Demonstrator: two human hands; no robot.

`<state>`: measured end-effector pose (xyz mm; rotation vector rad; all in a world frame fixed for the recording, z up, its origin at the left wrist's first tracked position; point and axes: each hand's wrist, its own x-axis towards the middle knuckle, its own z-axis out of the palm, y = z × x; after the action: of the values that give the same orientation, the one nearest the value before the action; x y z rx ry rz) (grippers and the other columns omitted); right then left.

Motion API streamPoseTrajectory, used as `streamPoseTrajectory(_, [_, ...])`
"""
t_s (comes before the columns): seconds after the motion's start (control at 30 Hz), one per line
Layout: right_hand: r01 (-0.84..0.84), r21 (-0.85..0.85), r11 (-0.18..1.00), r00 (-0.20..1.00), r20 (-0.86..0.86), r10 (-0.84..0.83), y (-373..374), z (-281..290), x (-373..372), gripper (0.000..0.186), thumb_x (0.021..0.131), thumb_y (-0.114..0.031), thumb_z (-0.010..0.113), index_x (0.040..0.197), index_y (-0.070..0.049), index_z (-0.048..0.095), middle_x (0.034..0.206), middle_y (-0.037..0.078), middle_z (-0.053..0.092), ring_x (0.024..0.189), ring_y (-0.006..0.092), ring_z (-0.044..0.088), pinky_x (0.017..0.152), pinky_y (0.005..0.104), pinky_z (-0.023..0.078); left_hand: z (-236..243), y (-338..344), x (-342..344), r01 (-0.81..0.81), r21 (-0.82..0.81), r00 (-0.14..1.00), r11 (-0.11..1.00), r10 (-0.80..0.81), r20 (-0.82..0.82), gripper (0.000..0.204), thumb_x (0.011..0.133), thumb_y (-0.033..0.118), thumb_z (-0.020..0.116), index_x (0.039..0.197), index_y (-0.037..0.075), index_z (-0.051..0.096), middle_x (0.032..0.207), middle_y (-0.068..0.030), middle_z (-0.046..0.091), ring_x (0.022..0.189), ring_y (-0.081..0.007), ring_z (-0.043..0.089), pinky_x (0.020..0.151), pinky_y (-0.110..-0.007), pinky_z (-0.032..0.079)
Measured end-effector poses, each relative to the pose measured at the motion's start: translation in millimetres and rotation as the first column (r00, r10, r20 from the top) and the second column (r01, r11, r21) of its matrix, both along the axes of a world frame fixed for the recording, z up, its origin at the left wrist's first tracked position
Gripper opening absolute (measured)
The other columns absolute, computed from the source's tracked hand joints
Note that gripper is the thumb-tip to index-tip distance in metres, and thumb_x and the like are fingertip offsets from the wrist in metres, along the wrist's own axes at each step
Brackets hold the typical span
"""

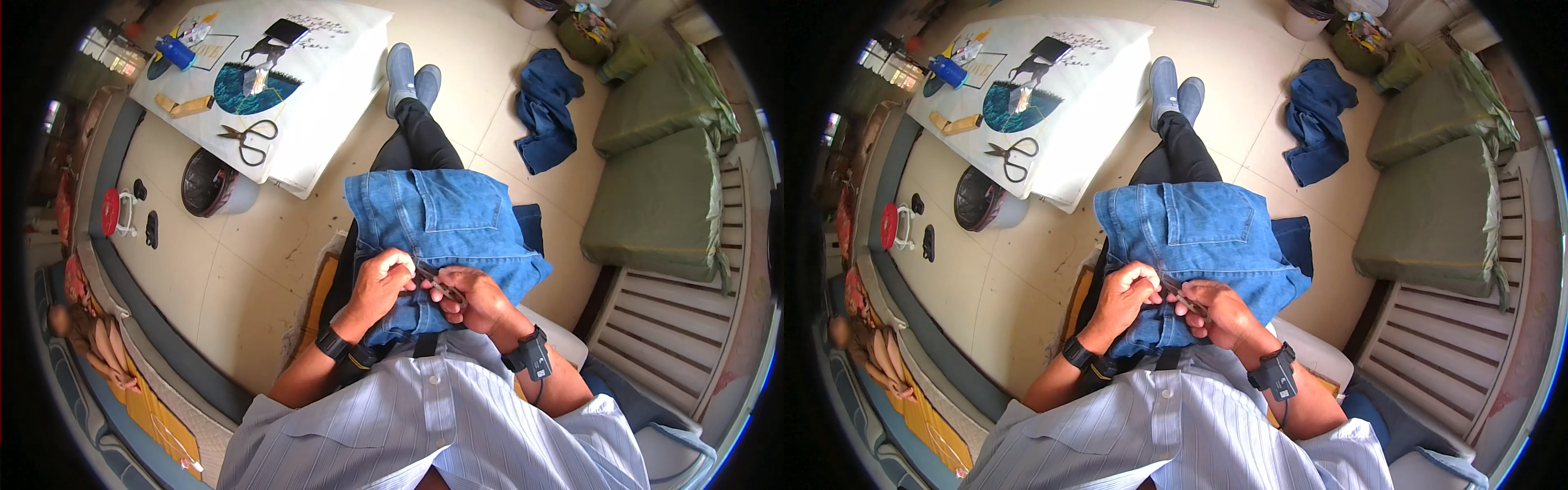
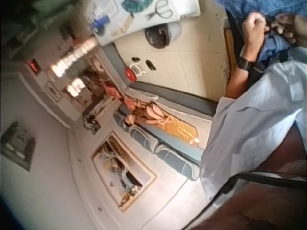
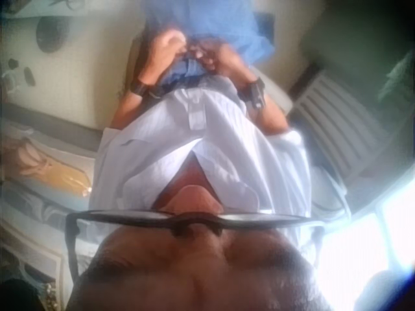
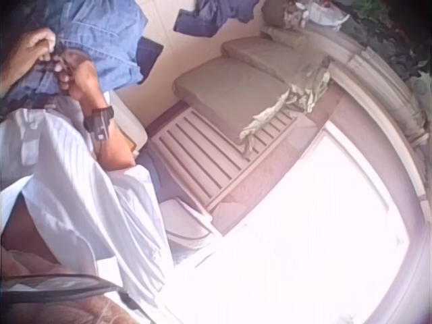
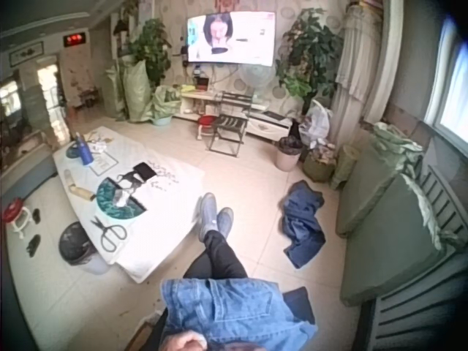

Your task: The person uses a seam ripper to remove stitches from the pocket area of a pair of blue jeans. They repeatedly turn the fabric inside out and work on different sections of the pocket seam while seated on the floor.

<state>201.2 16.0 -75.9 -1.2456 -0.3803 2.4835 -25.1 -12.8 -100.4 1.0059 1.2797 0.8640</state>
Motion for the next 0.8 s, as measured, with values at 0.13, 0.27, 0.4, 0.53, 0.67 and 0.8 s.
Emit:
streamPoseTrajectory(0.13, [0.003, -0.007, 1.000, 1.000, 0.007, -0.003, -1.5, 0.5, -0.8, 0.032, 0.110, -0.024, 0.051, 0.114, 0.003, 0.067, 0.090, 0.002, 0.062, 0.061, 0.0088, 0.045, 0.050, 0.0261, 0.036, -5.0, -2.3, 0.8, -0.007, 0.003, 1.000, 1.000, 0.007, 0.011, 0.010, 0.103, 0.007, 0.061, 0.101, -0.001, 0.067, 0.090, -0.0073, 0.071, 0.078, -0.0137, 0.072, 0.072, -0.029, 0.058])
streamPoseTrajectory(0.27, [-0.032, 0.008, 0.999, 0.999, 0.043, 0.032, 0.7, 5.2, -3.3, 0.031, 0.109, -0.022, 0.051, 0.114, 0.003, 0.067, 0.089, 0.001, 0.059, 0.061, 0.0081, 0.044, 0.051, 0.0253, 0.036, -3.9, -3.5, 1.5, -0.010, 0.023, 1.000, 1.000, 0.010, 0.005, 0.010, 0.103, 0.007, 0.061, 0.101, -0.001, 0.066, 0.089, -0.0073, 0.071, 0.078, -0.0138, 0.072, 0.072, -0.029, 0.058])
streamPoseTrajectory(0.4, [-0.019, 0.040, 0.999, 0.998, 0.053, 0.017, -1.5, 4.9, -4.7, 0.027, 0.108, -0.020, 0.053, 0.114, 0.003, 0.068, 0.089, 0.000, 0.059, 0.061, 0.0073, 0.044, 0.050, 0.0244, 0.036, -3.8, -3.9, 0.9, 0.004, 0.041, 1.000, 0.999, -0.004, -0.019, 0.010, 0.103, 0.006, 0.060, 0.101, -0.002, 0.066, 0.089, -0.0072, 0.071, 0.078, -0.0138, 0.072, 0.071, -0.029, 0.058])
streamPoseTrajectory(0.53, [-0.007, 0.061, 0.998, 0.997, 0.082, 0.002, -3.4, 7.4, -6.9, 0.025, 0.107, -0.018, 0.055, 0.112, 0.002, 0.069, 0.089, 0.000, 0.059, 0.061, 0.0066, 0.044, 0.049, 0.0239, 0.035, -3.3, -5.1, 1.6, 0.008, 0.055, 0.999, 0.998, -0.006, -0.037, 0.009, 0.102, 0.005, 0.060, 0.100, -0.002, 0.066, 0.089, -0.0069, 0.070, 0.077, -0.0138, 0.071, 0.071, -0.028, 0.058])
streamPoseTrajectory(0.67, [0.006, 0.054, 0.998, 0.995, 0.096, -0.011, -4.6, 6.3, -7.2, 0.023, 0.107, -0.018, 0.057, 0.109, 0.001, 0.070, 0.088, -0.001, 0.058, 0.060, 0.0060, 0.045, 0.049, 0.0235, 0.035, -5.8, -5.9, 1.0, 0.017, 0.066, 0.999, 0.998, -0.015, -0.041, 0.008, 0.102, 0.004, 0.060, 0.099, -0.002, 0.066, 0.088, -0.0068, 0.070, 0.077, -0.0136, 0.071, 0.071, -0.028, 0.058])
streamPoseTrajectory(0.8, [0.006, 0.047, 0.999, 0.995, 0.099, -0.010, -3.7, 6.7, -7.9, 0.023, 0.108, -0.019, 0.058, 0.110, 0.001, 0.070, 0.086, -0.001, 0.058, 0.059, 0.0057, 0.044, 0.049, 0.0235, 0.035, -6.0, -6.3, 0.9, 0.023, 0.072, 0.999, 0.997, -0.020, -0.045, 0.008, 0.102, 0.004, 0.060, 0.100, -0.002, 0.066, 0.089, -0.0068, 0.070, 0.077, -0.0135, 0.071, 0.071, -0.028, 0.058])
